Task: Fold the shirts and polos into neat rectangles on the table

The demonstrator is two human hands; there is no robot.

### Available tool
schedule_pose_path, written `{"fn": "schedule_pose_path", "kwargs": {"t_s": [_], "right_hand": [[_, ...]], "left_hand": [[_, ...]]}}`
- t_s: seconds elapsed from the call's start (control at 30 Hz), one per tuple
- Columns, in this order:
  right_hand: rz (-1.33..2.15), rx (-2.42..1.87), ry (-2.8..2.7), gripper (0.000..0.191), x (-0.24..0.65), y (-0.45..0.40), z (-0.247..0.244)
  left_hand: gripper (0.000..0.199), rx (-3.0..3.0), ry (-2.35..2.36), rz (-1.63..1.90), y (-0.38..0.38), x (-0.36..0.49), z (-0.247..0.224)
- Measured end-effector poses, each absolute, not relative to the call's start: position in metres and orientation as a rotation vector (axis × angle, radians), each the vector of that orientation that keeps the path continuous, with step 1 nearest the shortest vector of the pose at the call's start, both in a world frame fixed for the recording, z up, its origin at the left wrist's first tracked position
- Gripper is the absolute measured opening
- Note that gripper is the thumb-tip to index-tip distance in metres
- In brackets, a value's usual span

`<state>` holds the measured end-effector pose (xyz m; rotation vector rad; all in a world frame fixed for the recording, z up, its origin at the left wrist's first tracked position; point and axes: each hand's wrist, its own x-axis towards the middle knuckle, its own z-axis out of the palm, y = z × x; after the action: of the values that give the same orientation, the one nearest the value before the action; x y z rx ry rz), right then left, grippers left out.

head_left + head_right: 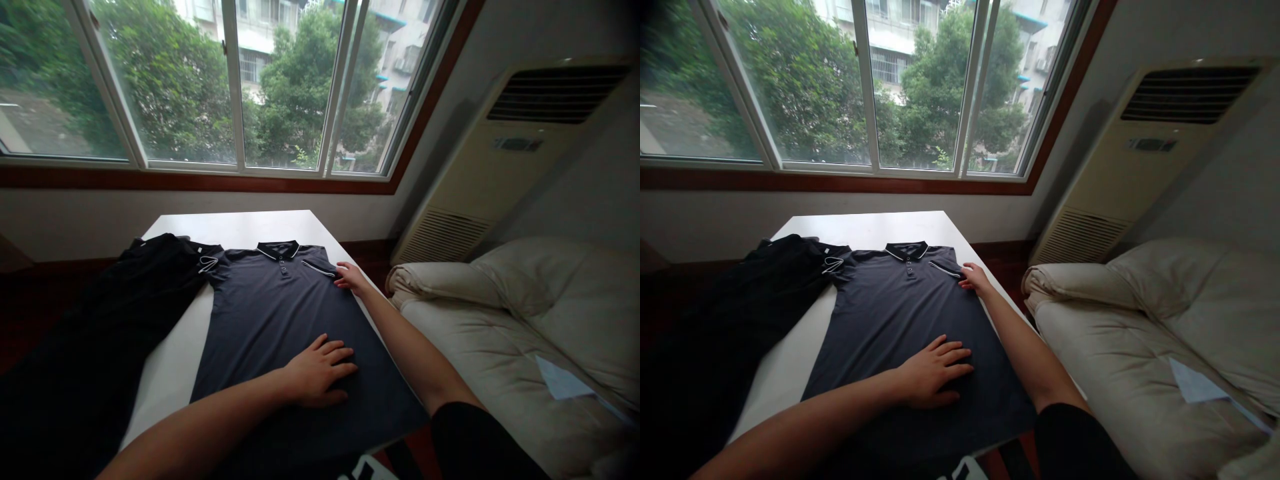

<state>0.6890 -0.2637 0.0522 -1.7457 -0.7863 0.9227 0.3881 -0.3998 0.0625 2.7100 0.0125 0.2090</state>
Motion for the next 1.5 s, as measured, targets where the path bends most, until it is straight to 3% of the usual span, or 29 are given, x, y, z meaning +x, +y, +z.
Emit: {"fn": "schedule_pose_path", "kwargs": {"t_s": [0.2, 0.4, 0.63, 0.73, 0.87, 1.13, 1.23, 1.37, 1.5], "right_hand": [[1.107, -1.618, -0.733, 0.021, 0.676, -0.265, 0.055], [1.359, -1.577, -0.807, 0.019, 0.675, -0.273, 0.054], [0.682, -1.843, -1.138, 0.021, 0.673, -0.245, 0.055], [0.369, -1.912, -1.35, 0.027, 0.669, -0.225, 0.056], [0.015, -2.073, -1.625, 0.053, 0.652, -0.204, 0.044], [0.153, -2.31, -1.935, 0.069, 0.644, -0.187, 0.012], [0.123, -2.306, -1.949, 0.069, 0.648, -0.185, 0.009], [0.114, -2.297, -1.939, 0.069, 0.651, -0.183, 0.006], [0.094, -2.262, -1.929, 0.068, 0.655, -0.183, 0.004]], "left_hand": [[0.062, 2.72, 0.018, 0.226, -0.4, 0.388, 0.061], [0.06, 2.713, 0.017, 0.228, -0.4, 0.387, 0.062], [0.061, 2.71, 0.017, 0.231, -0.4, 0.388, 0.061], [0.061, 2.719, 0.02, 0.228, -0.399, 0.388, 0.061], [0.061, 2.716, 0.01, 0.222, -0.397, 0.389, 0.06], [0.055, 2.639, 0.024, 0.299, -0.371, 0.389, 0.066], [0.039, 2.553, 0.388, 0.552, -0.316, 0.379, 0.08], [0.025, 2.412, 1.205, 0.826, -0.214, 0.342, 0.091], [0.034, 2.252, 2.017, 0.763, -0.139, 0.285, 0.086]]}}
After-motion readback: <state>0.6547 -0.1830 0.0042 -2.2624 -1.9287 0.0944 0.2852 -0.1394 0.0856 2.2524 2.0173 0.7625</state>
